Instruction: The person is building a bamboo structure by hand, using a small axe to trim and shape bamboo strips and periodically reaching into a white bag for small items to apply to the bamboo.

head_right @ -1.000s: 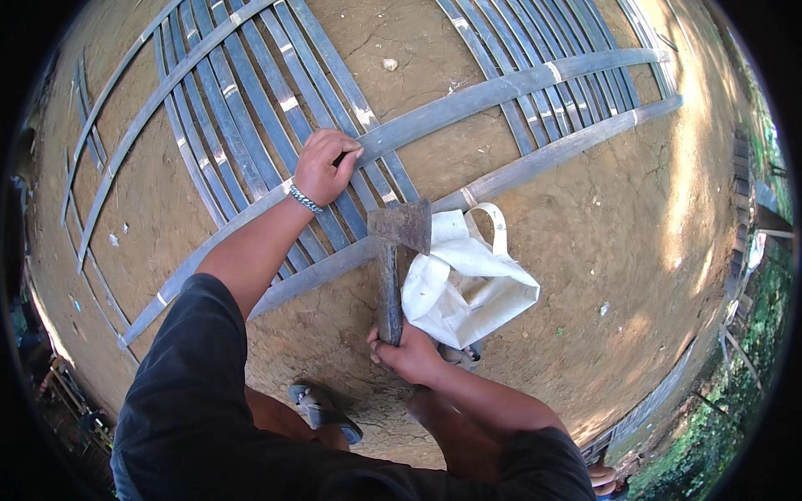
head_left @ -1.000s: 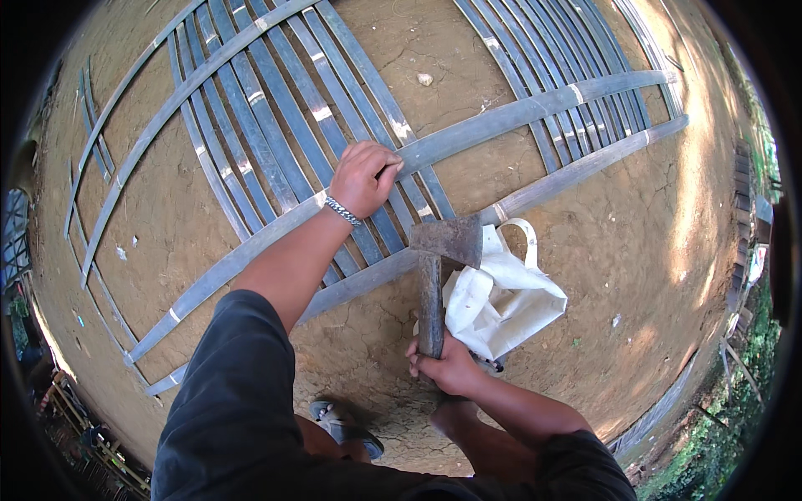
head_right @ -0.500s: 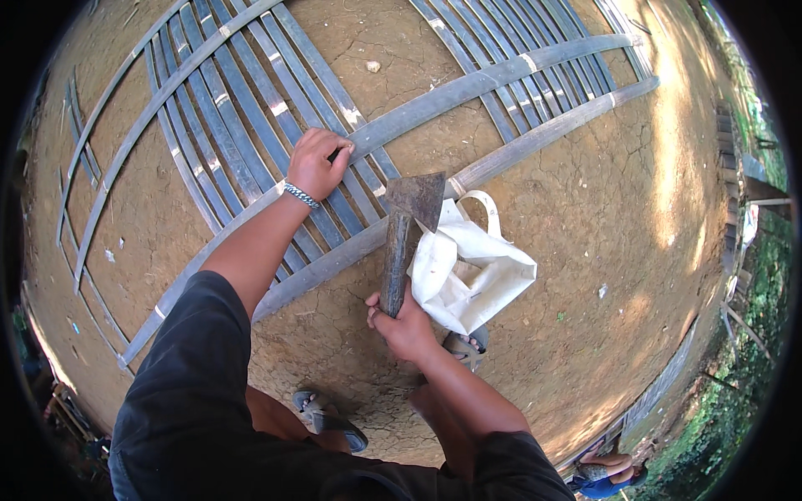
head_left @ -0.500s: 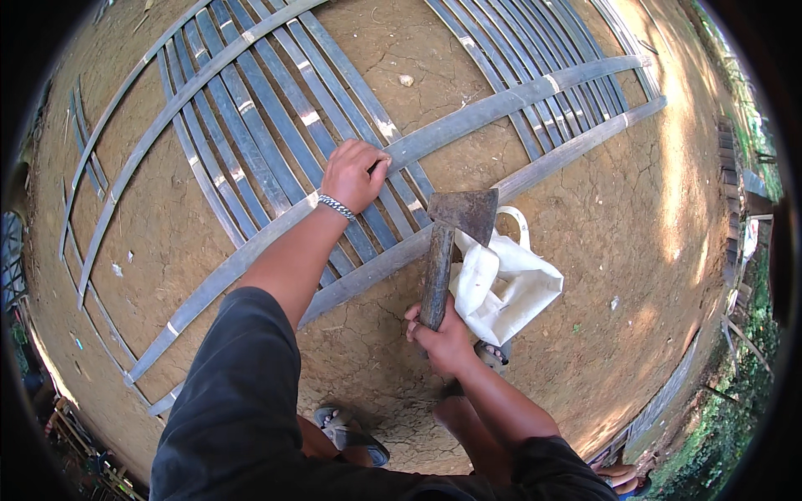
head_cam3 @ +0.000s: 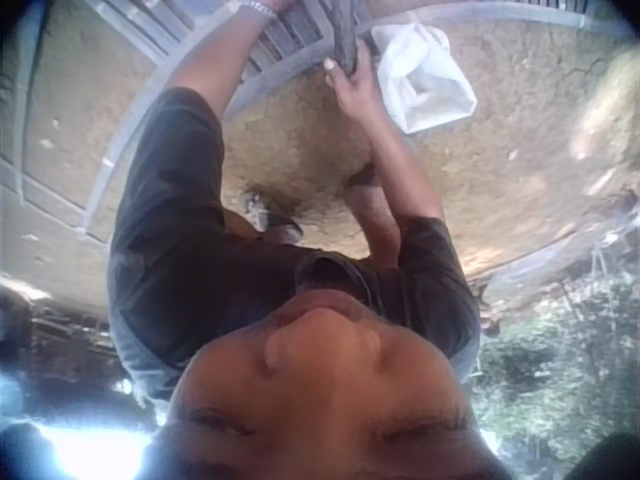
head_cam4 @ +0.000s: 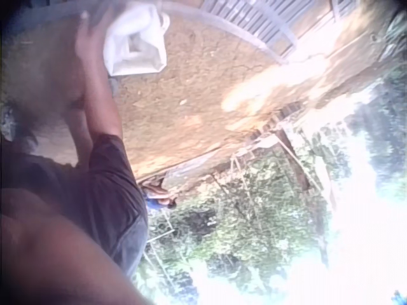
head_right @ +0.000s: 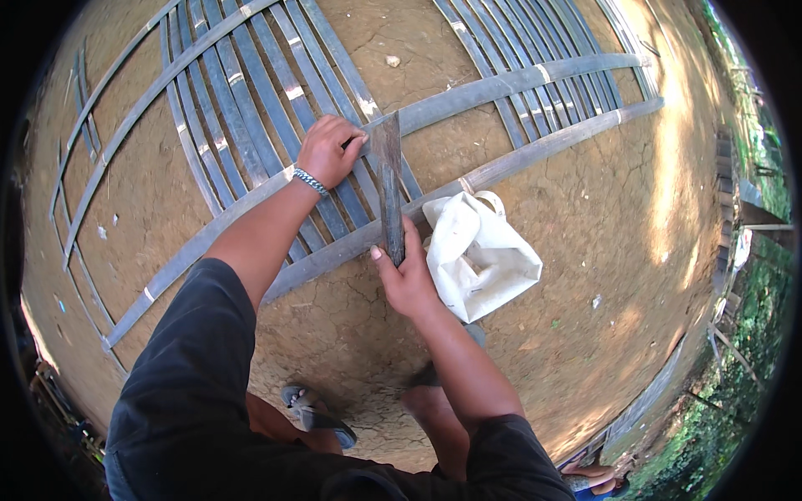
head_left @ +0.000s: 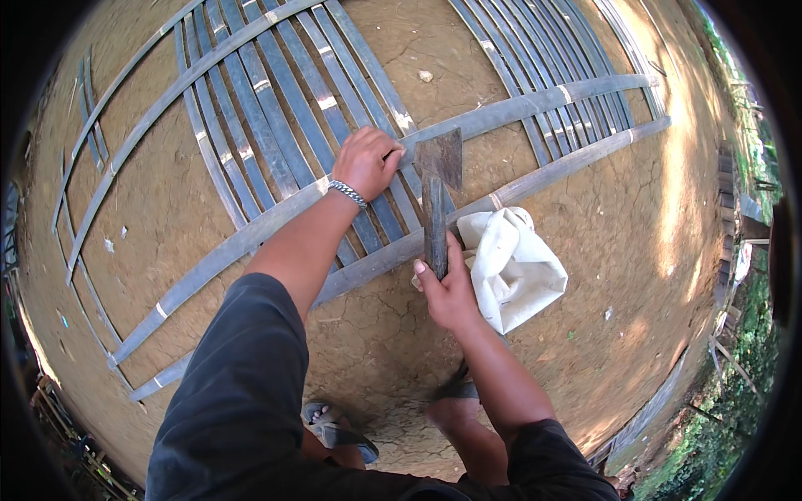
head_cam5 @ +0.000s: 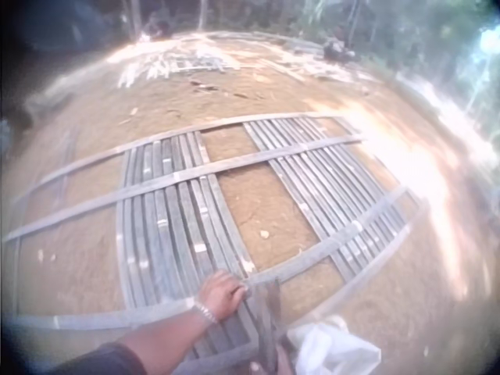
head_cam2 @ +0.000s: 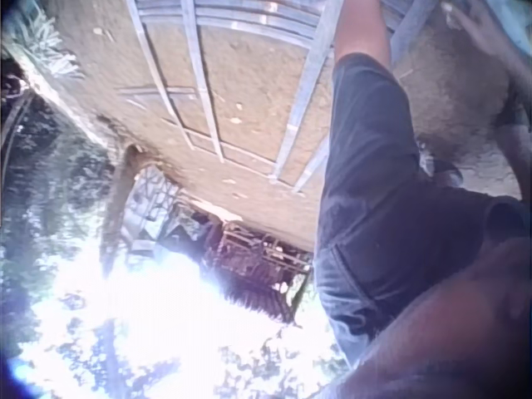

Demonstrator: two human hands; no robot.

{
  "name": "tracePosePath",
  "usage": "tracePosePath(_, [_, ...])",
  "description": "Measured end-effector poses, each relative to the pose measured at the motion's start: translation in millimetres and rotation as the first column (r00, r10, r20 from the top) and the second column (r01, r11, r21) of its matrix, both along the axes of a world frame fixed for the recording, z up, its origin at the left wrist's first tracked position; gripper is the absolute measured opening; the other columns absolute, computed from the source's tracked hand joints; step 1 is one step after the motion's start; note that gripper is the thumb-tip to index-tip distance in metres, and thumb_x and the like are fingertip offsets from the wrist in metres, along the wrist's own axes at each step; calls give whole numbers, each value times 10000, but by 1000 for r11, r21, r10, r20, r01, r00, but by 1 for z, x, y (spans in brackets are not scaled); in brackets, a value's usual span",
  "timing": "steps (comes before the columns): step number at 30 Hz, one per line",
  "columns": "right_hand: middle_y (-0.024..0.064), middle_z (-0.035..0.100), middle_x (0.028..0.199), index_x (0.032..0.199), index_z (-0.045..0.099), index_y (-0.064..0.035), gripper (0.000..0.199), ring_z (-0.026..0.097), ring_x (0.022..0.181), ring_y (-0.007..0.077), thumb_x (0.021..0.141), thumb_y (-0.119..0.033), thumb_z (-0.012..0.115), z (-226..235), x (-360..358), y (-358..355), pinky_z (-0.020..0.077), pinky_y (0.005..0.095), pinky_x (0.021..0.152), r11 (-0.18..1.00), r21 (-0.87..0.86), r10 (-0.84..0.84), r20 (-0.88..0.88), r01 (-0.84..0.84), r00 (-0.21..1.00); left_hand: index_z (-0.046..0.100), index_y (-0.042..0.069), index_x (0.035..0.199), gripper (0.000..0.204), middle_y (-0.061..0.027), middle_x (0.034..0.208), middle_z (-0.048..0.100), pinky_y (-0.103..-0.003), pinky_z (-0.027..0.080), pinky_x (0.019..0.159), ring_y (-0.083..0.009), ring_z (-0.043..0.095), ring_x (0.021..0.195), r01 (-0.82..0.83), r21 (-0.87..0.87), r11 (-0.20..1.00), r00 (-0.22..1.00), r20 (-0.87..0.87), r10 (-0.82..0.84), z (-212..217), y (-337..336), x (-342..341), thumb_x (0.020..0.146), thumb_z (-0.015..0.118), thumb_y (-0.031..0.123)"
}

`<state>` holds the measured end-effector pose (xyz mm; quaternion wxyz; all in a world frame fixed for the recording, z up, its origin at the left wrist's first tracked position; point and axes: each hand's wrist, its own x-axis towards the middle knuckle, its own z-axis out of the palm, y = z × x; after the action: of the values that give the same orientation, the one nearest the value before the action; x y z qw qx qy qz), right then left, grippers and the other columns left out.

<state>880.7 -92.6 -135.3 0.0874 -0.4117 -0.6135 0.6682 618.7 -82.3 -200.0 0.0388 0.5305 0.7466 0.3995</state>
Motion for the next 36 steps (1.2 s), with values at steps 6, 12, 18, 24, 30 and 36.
tracePosePath(6, [85, 602, 1103, 1550, 285, 7, 646, 606, 956, 156, 1017, -138, 619, -2, -6, 15, 516, 306, 868, 973, 207, 76, 144, -105, 987, 724, 101, 832, 62, -37, 881, 696, -403, 496, 863, -249, 638, 956, -3, -22, 1000, 1000, 9, 3, 1, 1, 1, 828, 765, 148])
tracePosePath(12, [140, 626, 1170, 1545, 315, 25, 656, 618, 1055, 206, 1006, -175, 631, 10, -15, 19, 489, 339, 965, 911, 380, 90, 194, -159, 977, 726, 103, 818, 58, -34, 860, 685, -404, 495, 856, -248, 633, 936, -8, -27, 1000, 1000, -11, 8, 0, 0, -1, 818, 768, 143])
tracePosePath(18, [315, 547, 1390, 1549, 285, 28, 678, 562, 1276, 451, 996, -203, 604, 1, -16, 18, 441, 460, 1069, 938, 331, 60, 124, -98, 990, 724, 92, 817, 48, -50, 827, 668, -401, 488, 832, -266, 631, 902, -7, -32, 999, 1000, 6, 7, 6, -1, 0, 813, 765, 117])
tracePosePath(24, [314, 522, 1428, 1554, 285, 30, 678, 538, 1314, 448, 990, -171, 605, -4, -18, 31, 430, 446, 1089, 928, 342, 102, 145, -146, 984, 730, 105, 817, 40, -45, 808, 668, -399, 477, 831, -259, 632, 892, -11, -69, 998, 1000, 8, 12, 6, 2, -1, 824, 761, 129])
tracePosePath(30, [317, 520, 1433, 1554, 297, 23, 671, 527, 1336, 442, 978, -140, 600, -3, -19, 28, 430, 442, 1094, 929, 337, 103, 164, -154, 981, 719, 105, 803, 46, -44, 800, 667, -402, 477, 829, -261, 631, 885, -10, -106, 994, 1000, 25, 13, 5, 0, -1, 819, 759, 120])
tracePosePath(36, [317, 549, 1399, 1547, 314, 19, 659, 556, 1300, 454, 965, -113, 592, 2, -18, 32, 453, 446, 1069, 912, 381, 111, 130, -153, 985, 696, 99, 789, 57, -45, 790, 658, -408, 482, 829, -268, 625, 873, -14, -67, 998, 1000, 20, 16, 3, -1, -1, 806, 750, 103])
